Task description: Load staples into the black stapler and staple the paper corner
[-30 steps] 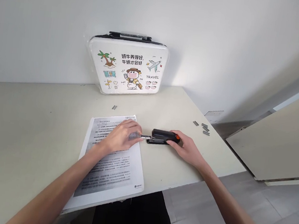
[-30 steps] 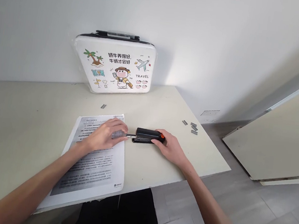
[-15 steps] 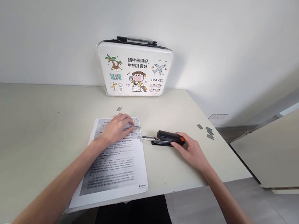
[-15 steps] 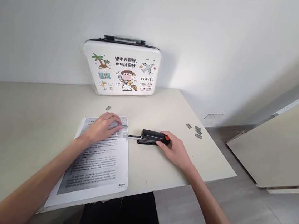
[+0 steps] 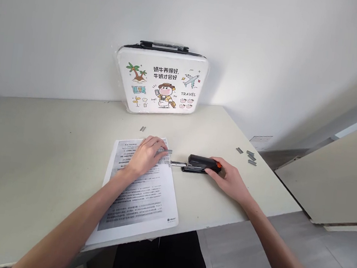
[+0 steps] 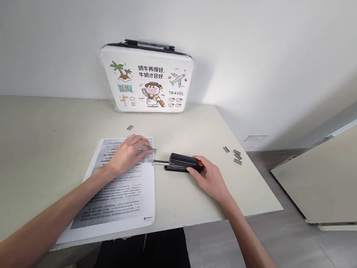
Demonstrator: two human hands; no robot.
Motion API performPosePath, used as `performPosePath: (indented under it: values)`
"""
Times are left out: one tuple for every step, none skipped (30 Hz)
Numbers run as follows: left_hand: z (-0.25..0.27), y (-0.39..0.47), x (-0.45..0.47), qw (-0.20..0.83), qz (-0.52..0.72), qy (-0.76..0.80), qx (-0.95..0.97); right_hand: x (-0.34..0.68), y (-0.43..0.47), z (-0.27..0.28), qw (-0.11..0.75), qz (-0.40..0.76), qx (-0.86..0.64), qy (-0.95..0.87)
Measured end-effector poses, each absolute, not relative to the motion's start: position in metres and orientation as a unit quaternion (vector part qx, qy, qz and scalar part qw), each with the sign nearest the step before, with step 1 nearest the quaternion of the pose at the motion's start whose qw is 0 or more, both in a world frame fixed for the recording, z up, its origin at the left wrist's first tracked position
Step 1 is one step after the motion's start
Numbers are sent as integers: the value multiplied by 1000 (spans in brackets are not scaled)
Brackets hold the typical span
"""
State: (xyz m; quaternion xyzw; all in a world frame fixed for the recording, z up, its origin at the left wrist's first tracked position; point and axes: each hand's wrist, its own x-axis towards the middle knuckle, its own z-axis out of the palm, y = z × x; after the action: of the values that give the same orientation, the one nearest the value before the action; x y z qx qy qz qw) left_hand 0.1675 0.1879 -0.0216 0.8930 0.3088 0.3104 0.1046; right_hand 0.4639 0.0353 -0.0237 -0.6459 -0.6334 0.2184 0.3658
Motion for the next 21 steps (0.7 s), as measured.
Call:
performPosePath:
  values:
    - [-19,186,168,124,314,308,890,464,35,-24,366,218,-646,-633]
    - [-17,185,169,148,317,309,884,464,35,-24,366,217,-647,-633]
    - [-15,183,170,173,321,313,877,464,35,-24,366,215,-647,-633]
    - [-13,181,172,196,325,317,869,464,35,-24,366,215,-647,-634]
    - [-11,179,173,215,328,319,863,464,35,-24,366,216,-646,-634]
    - [-10,177,174,229,330,320,858,464,35,-24,366,219,-646,-633]
    - [-8,176,175,239,330,318,856,464,35,-24,367,221,-646,-632]
    - [-8,175,176,246,329,315,855,464,35,-24,367,223,-646,-631]
    - [-7,174,177,251,329,311,856,464,35,-24,367,224,-646,-631]
    - [-8,174,177,254,328,306,857,464,35,-24,367,223,-646,-631]
    - [-8,174,177,256,326,302,858,464,35,-24,368,221,-645,-632]
    - [-9,175,178,258,324,302,859,464,35,-24,368,219,-645,-633]
    - [-9,175,178,259,321,304,859,464,35,-24,368,217,-644,-635]
    - [-11,176,178,259,318,310,858,464,35,-24,368,216,-643,-636]
    - [-12,176,178,257,316,315,857,464,35,-24,368,215,-643,-637]
    - [-13,177,178,249,317,318,858,464,35,-24,368,214,-643,-637]
    - [-15,177,178,233,321,317,862,465,35,-24,368,213,-643,-637]
    - [-16,177,178,210,326,312,868,465,35,-24,368,212,-643,-637]
    - [-17,176,178,182,328,305,875,465,35,-24,367,211,-643,-637]
    - [-18,176,178,154,326,297,884,465,36,-24,366,209,-644,-638]
    - [-19,176,179,130,318,289,893,465,36,-24,364,207,-644,-640]
